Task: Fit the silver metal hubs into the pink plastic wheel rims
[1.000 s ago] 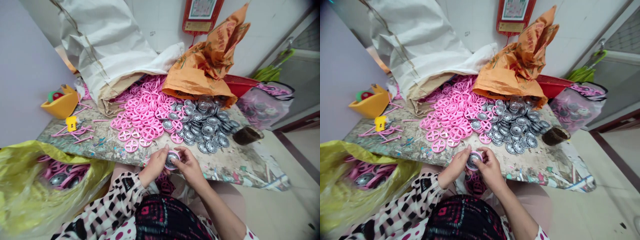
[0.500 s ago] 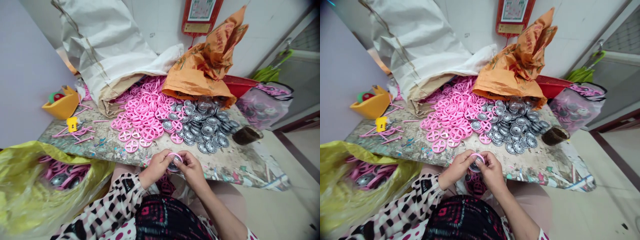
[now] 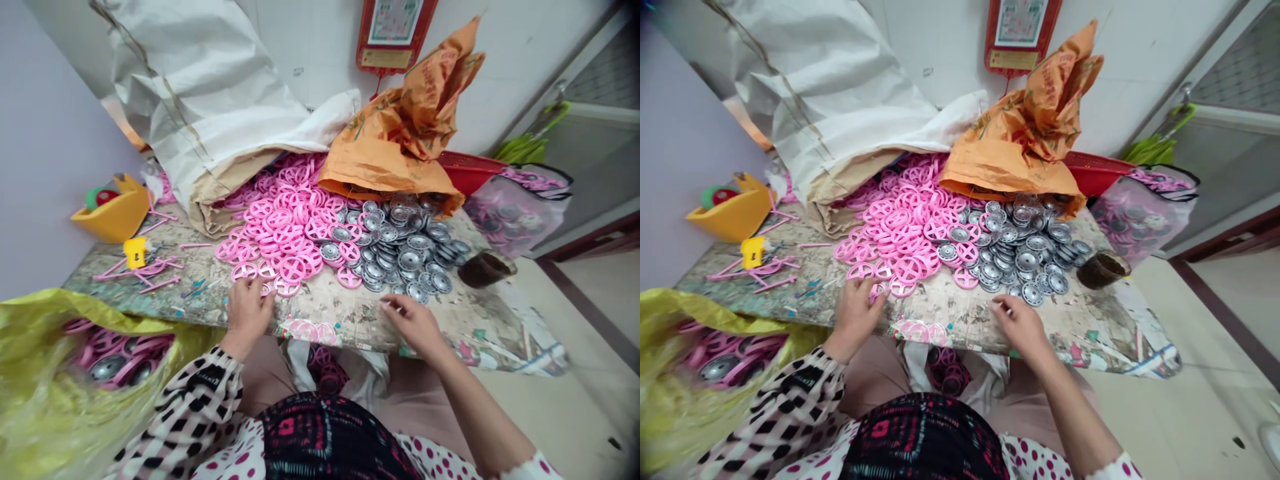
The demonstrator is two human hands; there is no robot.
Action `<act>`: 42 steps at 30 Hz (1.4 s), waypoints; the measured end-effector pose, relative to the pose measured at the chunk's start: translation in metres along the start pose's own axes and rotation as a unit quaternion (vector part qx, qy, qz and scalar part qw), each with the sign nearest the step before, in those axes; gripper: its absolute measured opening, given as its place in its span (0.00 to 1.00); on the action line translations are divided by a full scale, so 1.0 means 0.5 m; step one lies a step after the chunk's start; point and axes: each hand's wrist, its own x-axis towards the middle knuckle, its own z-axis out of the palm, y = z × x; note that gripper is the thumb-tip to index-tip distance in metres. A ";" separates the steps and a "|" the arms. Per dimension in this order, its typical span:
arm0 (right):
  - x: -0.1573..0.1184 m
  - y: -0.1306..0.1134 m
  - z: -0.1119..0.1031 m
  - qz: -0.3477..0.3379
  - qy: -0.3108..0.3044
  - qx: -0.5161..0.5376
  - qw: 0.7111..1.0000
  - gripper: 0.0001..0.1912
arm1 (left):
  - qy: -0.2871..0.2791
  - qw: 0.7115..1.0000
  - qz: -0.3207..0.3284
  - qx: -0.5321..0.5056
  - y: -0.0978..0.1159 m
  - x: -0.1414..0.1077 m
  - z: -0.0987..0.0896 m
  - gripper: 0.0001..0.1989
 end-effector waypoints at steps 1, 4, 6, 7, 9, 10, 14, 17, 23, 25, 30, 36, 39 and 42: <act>0.026 0.015 -0.012 0.008 0.039 -0.027 0.999 0.21 | -0.008 0.999 -0.012 0.029 -0.009 -0.003 0.000 0.19; 0.097 0.049 -0.040 0.027 0.143 -0.157 0.977 0.23 | -0.057 0.996 -0.009 0.068 -0.023 -0.012 0.005 0.18; 0.132 0.057 -0.048 0.042 0.183 -0.235 0.954 0.25 | -0.080 0.995 0.017 0.060 -0.029 -0.014 0.010 0.16; 0.145 0.058 -0.050 0.052 0.194 -0.261 0.944 0.26 | -0.083 0.995 0.030 0.050 -0.031 -0.014 0.012 0.15; 0.163 0.056 -0.051 0.071 0.204 -0.291 0.932 0.28 | -0.081 0.995 0.059 0.028 -0.038 -0.014 0.014 0.14; 0.169 0.056 -0.051 0.075 0.203 -0.301 0.929 0.28 | -0.077 0.994 0.075 0.017 -0.042 -0.014 0.014 0.14; 0.180 0.063 -0.055 0.063 0.197 -0.285 0.936 0.22 | -0.027 0.992 0.109 -0.065 -0.057 -0.021 0.004 0.15; 0.172 0.062 -0.056 0.041 0.238 -0.184 0.953 0.19 | 0.030 0.977 0.027 -0.212 -0.050 -0.033 -0.014 0.15; 0.075 -0.076 0.007 -0.007 0.247 0.188 0.950 0.19 | -0.104 0.671 -0.299 -0.670 0.046 -0.045 -0.038 0.15; 0.028 -0.144 0.046 -0.019 0.141 0.327 0.934 0.18 | -0.178 0.556 -0.343 -0.736 0.088 -0.048 -0.036 0.15; -0.048 -0.224 0.114 -0.077 0.082 0.294 0.949 0.10 | -0.247 0.461 -0.326 -0.787 0.163 -0.068 -0.034 0.13; -0.074 -0.205 0.127 -0.149 0.128 0.144 0.970 0.13 | -0.264 0.497 -0.292 -0.773 0.185 -0.084 -0.036 0.17; -0.070 -0.190 0.125 -0.120 0.080 0.161 0.976 0.20 | -0.268 0.509 -0.298 -0.762 0.184 -0.082 -0.034 0.19; -0.066 -0.181 0.122 -0.091 -0.022 0.201 0.975 0.15 | -0.261 0.529 -0.296 -0.752 0.186 -0.080 -0.032 0.20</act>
